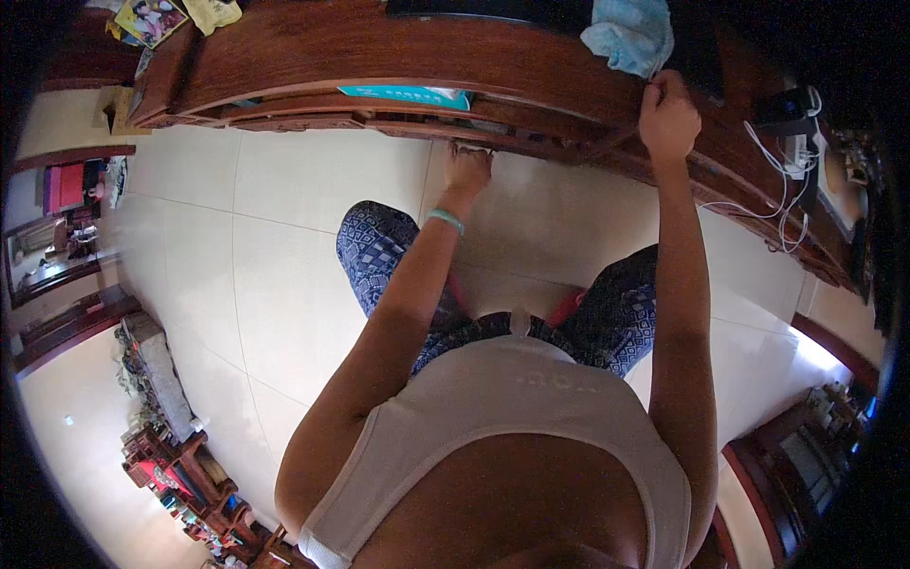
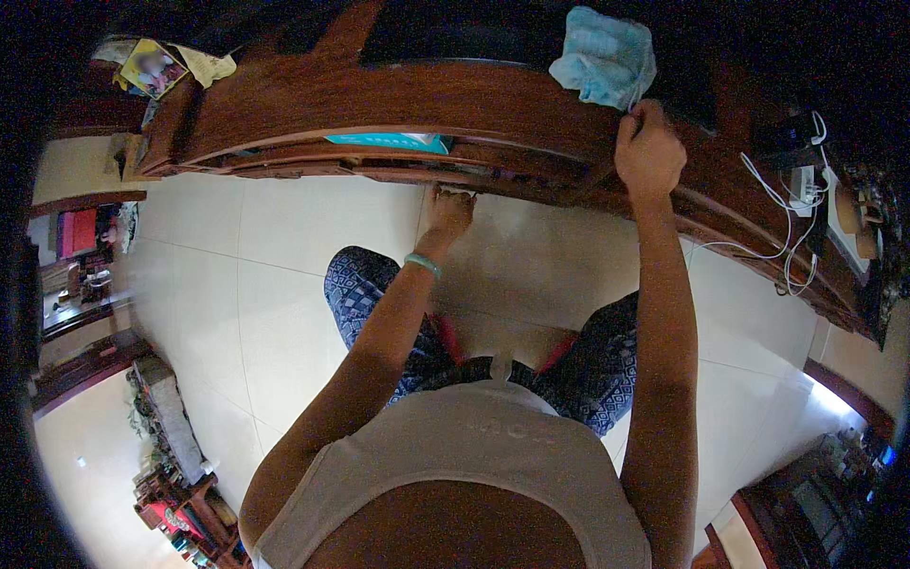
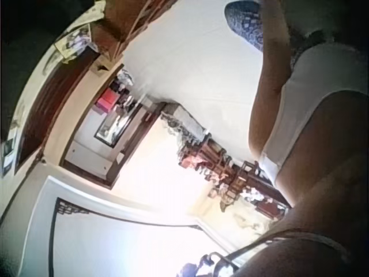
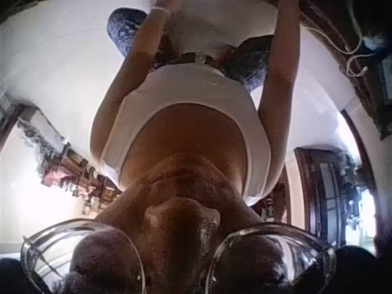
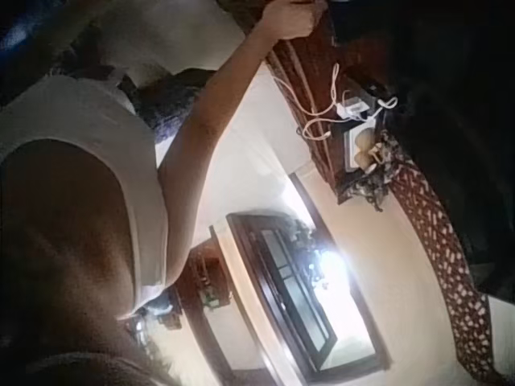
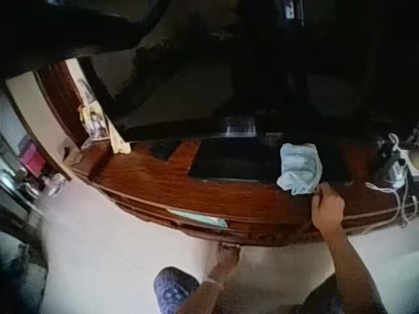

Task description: The person retrieves a hot glue gun and glue sticks from a wooden cabinet. They unpack the glue gun from its packaging, insert a glue stick into the device, and plug the power cord into a wall outlet to prepare the tool for use.

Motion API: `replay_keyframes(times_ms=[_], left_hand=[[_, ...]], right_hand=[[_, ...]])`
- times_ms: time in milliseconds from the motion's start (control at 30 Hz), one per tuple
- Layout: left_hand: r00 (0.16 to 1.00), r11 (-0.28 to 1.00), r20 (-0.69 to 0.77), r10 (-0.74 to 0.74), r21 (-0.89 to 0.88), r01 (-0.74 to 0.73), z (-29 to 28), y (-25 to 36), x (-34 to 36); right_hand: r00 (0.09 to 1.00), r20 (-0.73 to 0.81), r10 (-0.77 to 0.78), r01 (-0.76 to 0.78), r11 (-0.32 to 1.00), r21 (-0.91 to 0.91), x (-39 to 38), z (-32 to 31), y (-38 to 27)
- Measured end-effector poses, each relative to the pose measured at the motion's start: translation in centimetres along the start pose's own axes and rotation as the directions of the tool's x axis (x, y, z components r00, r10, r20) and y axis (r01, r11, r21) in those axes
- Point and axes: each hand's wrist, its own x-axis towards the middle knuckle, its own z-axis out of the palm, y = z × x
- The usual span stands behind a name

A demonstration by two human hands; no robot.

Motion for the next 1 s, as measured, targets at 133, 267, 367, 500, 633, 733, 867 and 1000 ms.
replay_keyframes(times_ms=[133, 267, 367, 500, 633, 733, 867, 1000], left_hand=[[0.999, 0.994, 0.046, -0.009, -0.107, 0.014, 2.7, 0.3, -5.0], [0.953, 0.991, 0.302, 0.015, -0.130, 0.025, -2.5, 1.3, -8.0], [0.994, 0.984, 0.106, 0.024, -0.179, -0.004, -1.2, 0.8, -9.1], [0.996, 0.995, -0.043, 0.078, -0.056, -0.080, 1.1, 0.5, -9.8], [0.985, 0.977, -0.105, 0.137, -0.149, -0.151, 1.3, 0.1, -11.4], [0.994, 0.961, -0.082, 0.073, -0.261, -0.092, 2.4, 0.6, -11.3], [0.989, 0.949, -0.138, 0.056, -0.301, -0.096, 3.0, 1.2, -11.5], [0.986, 0.935, -0.156, 0.065, -0.335, -0.114, 3.3, 1.2, -11.6]], right_hand=[[1.000, 0.012, 0.005, -0.005, 0.999, -0.041, -0.9, -0.5, -0.4], [0.997, -0.058, -0.056, 0.056, 0.998, -0.008, -0.2, 0.2, 0.5], [1.000, -0.005, -0.009, 0.009, 1.000, 0.001, -0.1, -0.1, -0.2], [1.000, -0.001, 0.007, -0.007, 1.000, -0.011, -0.3, 0.4, -0.2], [1.000, 0.011, 0.006, -0.006, 1.000, -0.008, -0.2, -0.2, -0.7], [0.997, -0.053, -0.057, 0.058, 0.998, 0.019, -0.1, 0.0, -0.7], [0.999, -0.022, -0.037, 0.037, 0.999, 0.002, -0.1, 0.0, -0.7], [0.999, -0.036, -0.031, 0.031, 0.999, 0.010, -0.3, 0.1, -0.4]])
